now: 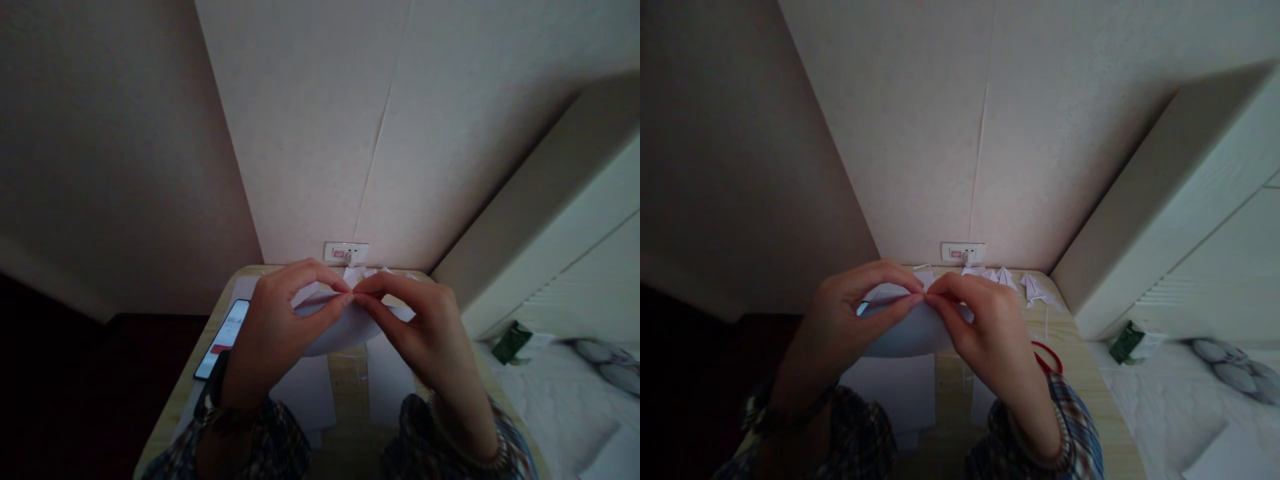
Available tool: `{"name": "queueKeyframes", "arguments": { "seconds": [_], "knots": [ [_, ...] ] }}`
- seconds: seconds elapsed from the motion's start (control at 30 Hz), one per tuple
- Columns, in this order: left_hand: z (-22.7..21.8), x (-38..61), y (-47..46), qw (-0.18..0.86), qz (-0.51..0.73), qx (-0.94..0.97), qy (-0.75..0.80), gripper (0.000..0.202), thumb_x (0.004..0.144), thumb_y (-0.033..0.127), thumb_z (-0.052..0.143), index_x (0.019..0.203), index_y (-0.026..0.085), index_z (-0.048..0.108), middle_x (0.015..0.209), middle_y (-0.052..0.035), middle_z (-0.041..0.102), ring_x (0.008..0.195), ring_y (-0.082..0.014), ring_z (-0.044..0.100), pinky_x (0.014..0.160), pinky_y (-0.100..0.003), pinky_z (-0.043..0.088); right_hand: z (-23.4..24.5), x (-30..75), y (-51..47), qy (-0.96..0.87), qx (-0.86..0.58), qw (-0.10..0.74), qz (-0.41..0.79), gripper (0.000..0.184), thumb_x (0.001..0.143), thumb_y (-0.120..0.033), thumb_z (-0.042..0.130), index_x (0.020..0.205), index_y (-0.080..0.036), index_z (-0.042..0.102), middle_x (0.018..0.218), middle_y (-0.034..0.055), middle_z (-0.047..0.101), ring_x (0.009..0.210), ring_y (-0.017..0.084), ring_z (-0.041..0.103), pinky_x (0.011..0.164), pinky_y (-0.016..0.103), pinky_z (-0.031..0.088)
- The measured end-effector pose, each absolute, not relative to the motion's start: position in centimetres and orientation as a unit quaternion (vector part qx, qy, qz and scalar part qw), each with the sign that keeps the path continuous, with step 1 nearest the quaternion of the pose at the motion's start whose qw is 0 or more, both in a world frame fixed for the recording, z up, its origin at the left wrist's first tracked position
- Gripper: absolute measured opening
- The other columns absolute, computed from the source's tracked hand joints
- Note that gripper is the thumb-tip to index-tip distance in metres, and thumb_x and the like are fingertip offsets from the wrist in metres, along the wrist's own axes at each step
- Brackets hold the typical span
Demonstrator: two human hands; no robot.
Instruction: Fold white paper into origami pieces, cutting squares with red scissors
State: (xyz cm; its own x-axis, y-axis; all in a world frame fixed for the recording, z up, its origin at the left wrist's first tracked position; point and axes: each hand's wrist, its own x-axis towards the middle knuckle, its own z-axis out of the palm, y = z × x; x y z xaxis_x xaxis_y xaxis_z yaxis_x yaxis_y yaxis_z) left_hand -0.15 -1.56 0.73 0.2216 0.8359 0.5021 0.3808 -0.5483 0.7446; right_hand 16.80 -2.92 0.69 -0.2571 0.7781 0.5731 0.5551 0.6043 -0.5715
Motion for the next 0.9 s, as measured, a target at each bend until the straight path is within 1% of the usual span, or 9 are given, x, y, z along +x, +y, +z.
{"name": "queueKeyframes", "arguments": {
  "seconds": [0.2, 0.4, 0.53, 0.63, 0.73, 0.83, 0.9],
  "knots": [
    [0.9, -0.1, -1.6, 0.23, 0.472, 0.74, 0.419, 0.011, 0.077, 0.014, 0.065, 0.072, 0.023, 0.068, 0.073, 0.005, 0.069, 0.072, -0.0119, 0.063, 0.071, -0.023, 0.048, 0.8, 16.8, -3.0, -0.788, -0.422, 0.429, 0.13, 0.009, 0.083, -0.011, 0.064, 0.076, -0.018, 0.066, 0.069, -0.0052, 0.068, 0.066, 0.008, 0.062, 0.064, 0.015, 0.042],
    [1.0, -0.2, -1.4, 0.239, 0.469, 0.739, 0.42, 0.011, 0.076, 0.013, 0.065, 0.071, 0.023, 0.067, 0.073, 0.0052, 0.07, 0.071, -0.0119, 0.063, 0.069, -0.023, 0.048, 0.8, 16.8, -3.1, -0.79, -0.424, 0.423, 0.133, 0.009, 0.084, -0.014, 0.063, 0.076, -0.017, 0.065, 0.068, -0.005, 0.067, 0.064, 0.007, 0.061, 0.061, 0.015, 0.042],
    [0.8, -1.5, -1.0, 0.213, 0.469, 0.741, 0.431, 0.009, 0.075, 0.016, 0.066, 0.07, 0.023, 0.067, 0.073, 0.0053, 0.069, 0.071, -0.0123, 0.063, 0.069, -0.024, 0.048, 0.9, 17.0, -3.2, -0.799, -0.429, 0.403, 0.124, 0.01, 0.086, -0.016, 0.062, 0.076, -0.018, 0.065, 0.068, -0.0053, 0.067, 0.063, 0.007, 0.061, 0.061, 0.016, 0.041],
    [0.8, -3.2, -0.9, 0.193, 0.476, 0.708, 0.485, 0.005, 0.076, 0.022, 0.066, 0.071, 0.024, 0.067, 0.074, 0.0049, 0.069, 0.074, -0.014, 0.063, 0.07, -0.025, 0.048, 1.0, 17.5, -3.2, -0.795, -0.439, 0.403, 0.113, 0.011, 0.086, -0.015, 0.061, 0.076, -0.018, 0.064, 0.07, -0.0054, 0.068, 0.065, 0.007, 0.062, 0.062, 0.016, 0.042],
    [1.0, -4.2, -1.1, 0.179, 0.499, 0.66, 0.532, 0.006, 0.078, 0.025, 0.065, 0.072, 0.024, 0.067, 0.075, 0.0043, 0.069, 0.077, -0.0159, 0.064, 0.074, -0.026, 0.048, 1.1, 18.2, -3.2, -0.78, -0.455, 0.418, 0.096, 0.012, 0.086, -0.014, 0.06, 0.076, -0.02, 0.064, 0.072, -0.0057, 0.069, 0.066, 0.008, 0.063, 0.062, 0.016, 0.042],
    [1.1, -4.0, -1.4, 0.197, 0.518, 0.661, 0.506, 0.004, 0.079, 0.028, 0.065, 0.078, 0.025, 0.068, 0.082, 0.0036, 0.069, 0.082, -0.0165, 0.064, 0.079, -0.028, 0.048, 1.1, 18.2, -3.2, -0.778, -0.461, 0.416, 0.096, 0.012, 0.085, -0.014, 0.06, 0.075, -0.02, 0.064, 0.072, -0.0059, 0.069, 0.066, 0.008, 0.063, 0.062, 0.017, 0.042],
    [1.1, -3.4, -1.5, 0.21, 0.514, 0.688, 0.467, 0.007, 0.077, 0.03, 0.068, 0.083, 0.026, 0.068, 0.086, 0.0034, 0.069, 0.085, -0.0164, 0.064, 0.08, -0.028, 0.048, 1.0, 17.9, -3.2, -0.784, -0.456, 0.408, 0.105, 0.011, 0.085, -0.015, 0.061, 0.076, -0.02, 0.064, 0.072, -0.0057, 0.069, 0.067, 0.009, 0.063, 0.063, 0.017, 0.043]
  ]
}}
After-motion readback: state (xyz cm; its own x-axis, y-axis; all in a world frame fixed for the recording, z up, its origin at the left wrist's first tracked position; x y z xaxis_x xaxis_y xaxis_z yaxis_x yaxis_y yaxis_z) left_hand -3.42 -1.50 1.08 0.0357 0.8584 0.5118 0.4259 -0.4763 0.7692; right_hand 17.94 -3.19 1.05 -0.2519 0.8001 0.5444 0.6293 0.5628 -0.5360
